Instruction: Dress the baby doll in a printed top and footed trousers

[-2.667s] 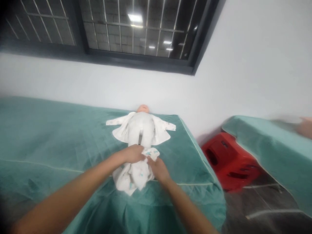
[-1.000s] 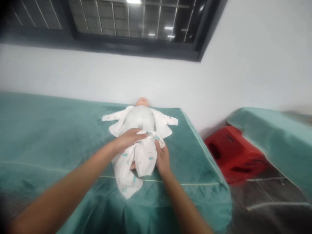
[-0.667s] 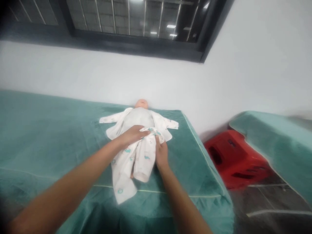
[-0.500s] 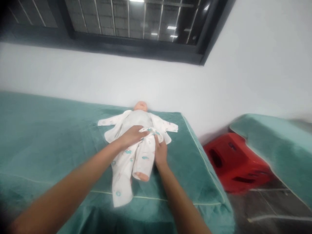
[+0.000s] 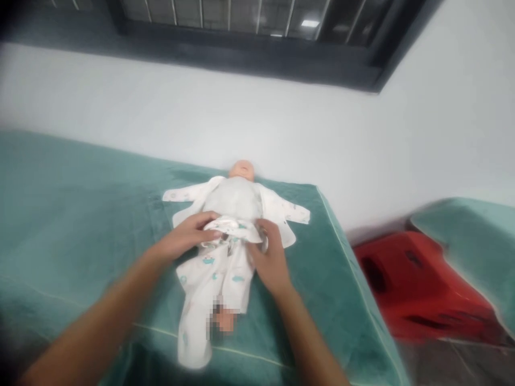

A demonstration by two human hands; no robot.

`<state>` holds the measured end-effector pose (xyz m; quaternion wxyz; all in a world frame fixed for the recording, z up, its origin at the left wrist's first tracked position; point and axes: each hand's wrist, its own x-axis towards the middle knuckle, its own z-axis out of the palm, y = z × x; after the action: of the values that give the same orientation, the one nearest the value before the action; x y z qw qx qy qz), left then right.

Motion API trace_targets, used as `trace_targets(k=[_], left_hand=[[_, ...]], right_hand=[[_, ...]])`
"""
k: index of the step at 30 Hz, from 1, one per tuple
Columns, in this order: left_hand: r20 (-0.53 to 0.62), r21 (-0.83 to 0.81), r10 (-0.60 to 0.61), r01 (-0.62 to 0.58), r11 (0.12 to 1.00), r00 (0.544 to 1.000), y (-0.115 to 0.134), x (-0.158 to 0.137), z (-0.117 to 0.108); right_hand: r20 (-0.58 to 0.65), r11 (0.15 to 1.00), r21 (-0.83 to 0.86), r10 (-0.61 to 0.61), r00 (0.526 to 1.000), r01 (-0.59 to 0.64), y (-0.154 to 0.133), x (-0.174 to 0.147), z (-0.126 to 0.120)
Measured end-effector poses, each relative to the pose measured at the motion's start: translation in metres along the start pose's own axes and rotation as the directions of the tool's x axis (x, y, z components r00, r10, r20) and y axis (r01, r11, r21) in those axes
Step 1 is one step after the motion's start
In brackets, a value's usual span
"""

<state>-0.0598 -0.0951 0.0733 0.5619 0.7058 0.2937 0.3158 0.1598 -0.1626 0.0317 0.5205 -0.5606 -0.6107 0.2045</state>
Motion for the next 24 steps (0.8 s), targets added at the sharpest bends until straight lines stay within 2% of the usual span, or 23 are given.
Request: trace_targets(k=[1,2,4,7,10,13,15,18,21,24], left_hand=[[0.009,-0.070,0.004,-0.003,0.998,1.000,-0.003,-0.003,-0.002],[0.005,-0.132,0.005,-0.004,0.991,1.000,-0.006,-0.005,-0.003],[-0.024,-0.220,0.008,-0.014,0.975,1.000,-0.012,-0.004,-0.002],[-0.095,-0.306,0.016,-0.045,0.951,0.995,-0.023,0.000,0.003],[-0.180,-0.384,0.021,-0.090,0.919,0.983,-0.034,0.002,0.008],[-0.193,-0.417,0.022,-0.102,0.903,0.981,-0.042,-0.001,0.010],[-0.146,-0.421,0.024,-0.084,0.903,0.989,-0.045,-0.003,0.010],[-0.052,-0.418,0.029,-0.048,0.907,0.998,-0.045,-0.006,0.007],[-0.009,-0.429,0.001,-0.005,0.903,1.000,-0.042,-0.007,0.006],[-0.070,-0.511,-0.027,-0.012,0.860,0.997,-0.042,-0.008,0.008]], right_hand=[[0.080,0.998,0.017,-0.055,0.995,0.053,-0.012,0.005,-0.004],[0.204,0.998,0.029,-0.060,0.977,0.055,-0.024,0.011,-0.007],[0.454,1.000,0.009,-0.023,0.891,0.021,-0.048,0.028,-0.010],[0.615,0.991,-0.134,0.062,0.786,0.027,-0.067,0.058,-0.002],[0.663,0.990,-0.140,0.080,0.744,0.019,-0.065,0.082,0.011],[0.654,0.991,0.053,0.058,0.754,-0.122,-0.051,0.090,0.020],[0.628,0.938,0.209,0.088,0.773,-0.277,-0.040,0.088,0.023],[0.619,0.802,0.390,0.135,0.773,-0.452,-0.030,0.079,0.024],[0.610,0.746,0.449,0.145,0.779,-0.491,-0.027,0.073,0.025],[0.633,0.744,0.434,0.150,0.760,-0.508,-0.028,0.070,0.027]])
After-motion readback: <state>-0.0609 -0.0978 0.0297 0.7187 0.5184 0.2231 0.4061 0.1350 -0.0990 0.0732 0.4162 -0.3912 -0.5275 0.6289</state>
